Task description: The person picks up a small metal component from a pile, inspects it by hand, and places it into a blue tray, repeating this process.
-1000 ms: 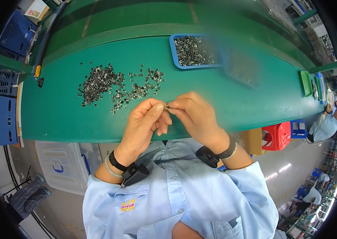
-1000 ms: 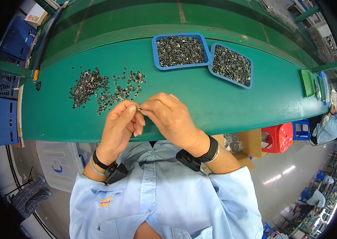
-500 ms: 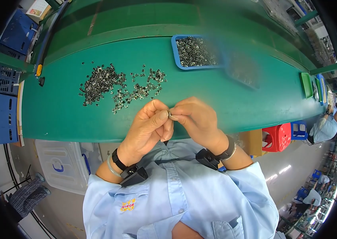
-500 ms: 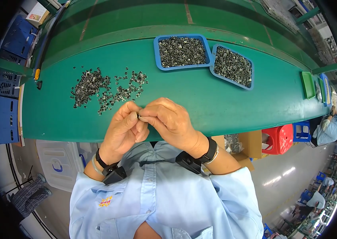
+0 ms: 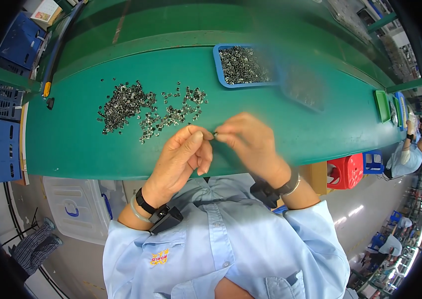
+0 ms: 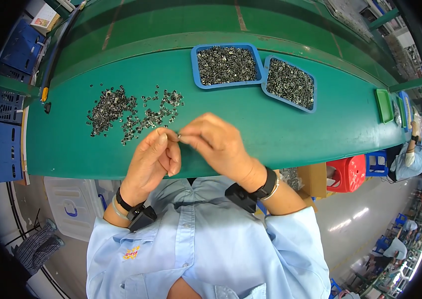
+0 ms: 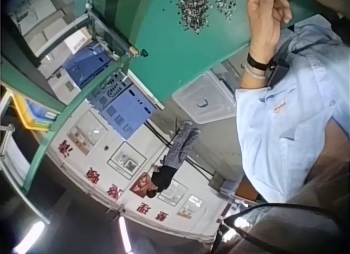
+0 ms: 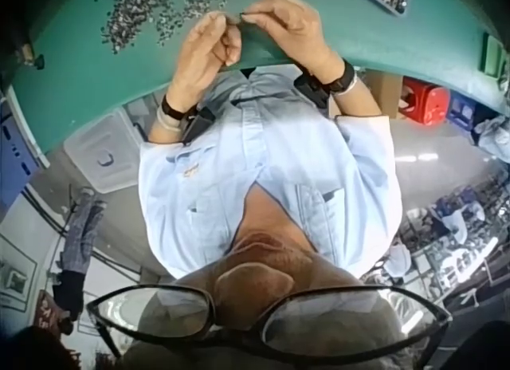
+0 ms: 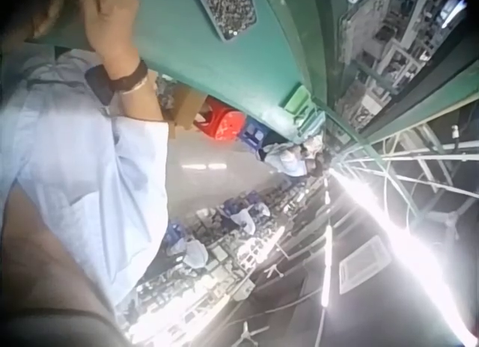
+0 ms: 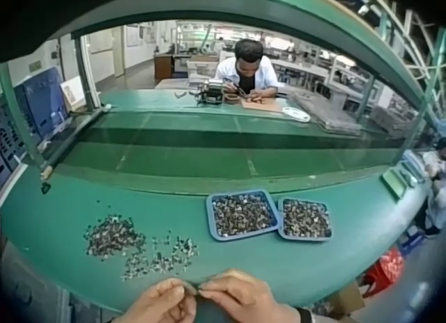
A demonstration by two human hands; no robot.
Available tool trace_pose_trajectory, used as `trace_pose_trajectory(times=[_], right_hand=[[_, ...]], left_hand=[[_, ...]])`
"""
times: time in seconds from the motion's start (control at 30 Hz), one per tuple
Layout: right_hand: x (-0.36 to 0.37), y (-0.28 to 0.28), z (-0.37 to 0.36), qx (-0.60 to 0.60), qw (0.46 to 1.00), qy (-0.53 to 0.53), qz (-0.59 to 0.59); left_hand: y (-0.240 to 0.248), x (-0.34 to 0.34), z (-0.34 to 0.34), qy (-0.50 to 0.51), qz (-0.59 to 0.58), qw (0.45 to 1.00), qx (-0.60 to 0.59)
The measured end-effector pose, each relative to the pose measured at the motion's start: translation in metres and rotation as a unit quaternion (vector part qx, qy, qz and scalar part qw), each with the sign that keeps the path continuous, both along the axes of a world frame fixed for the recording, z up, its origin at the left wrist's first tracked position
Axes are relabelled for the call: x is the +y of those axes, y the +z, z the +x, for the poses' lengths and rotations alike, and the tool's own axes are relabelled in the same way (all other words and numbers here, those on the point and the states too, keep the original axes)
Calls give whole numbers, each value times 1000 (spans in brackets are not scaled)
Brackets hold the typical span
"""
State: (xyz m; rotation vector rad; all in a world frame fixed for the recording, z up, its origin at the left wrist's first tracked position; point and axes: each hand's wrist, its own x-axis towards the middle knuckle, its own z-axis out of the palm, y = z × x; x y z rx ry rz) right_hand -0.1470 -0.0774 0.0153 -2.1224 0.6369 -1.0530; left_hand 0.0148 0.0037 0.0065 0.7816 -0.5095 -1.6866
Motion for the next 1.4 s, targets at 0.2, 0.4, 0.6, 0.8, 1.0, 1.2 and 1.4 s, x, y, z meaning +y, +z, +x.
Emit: trace_pose_trajectory(times=[0.2,0.4,0.6,0.8,1.0,1.2,1.4], right_hand=[[-72,10,-5,76,987,-122,-75],[-73,-8,9,195,973,-41,-113],[-52,-16,36,304,946,-50,-103],[-47,-19,26,175,984,5,-31],[-19,15,13,150,988,34,-17],[-10,36,5,243,954,95,-144],[-9,18,1,163,978,56,-117]], left_hand=[[-14,7,10,30,23,999,-19],[-21,7,14,27,18,999,14],[-22,7,19,0,15,999,43],[-23,6,18,-8,10,998,53],[-11,-1,10,-1,34,999,-10],[-2,-7,3,-4,41,998,-50],[-4,-6,-1,6,37,999,-19]])
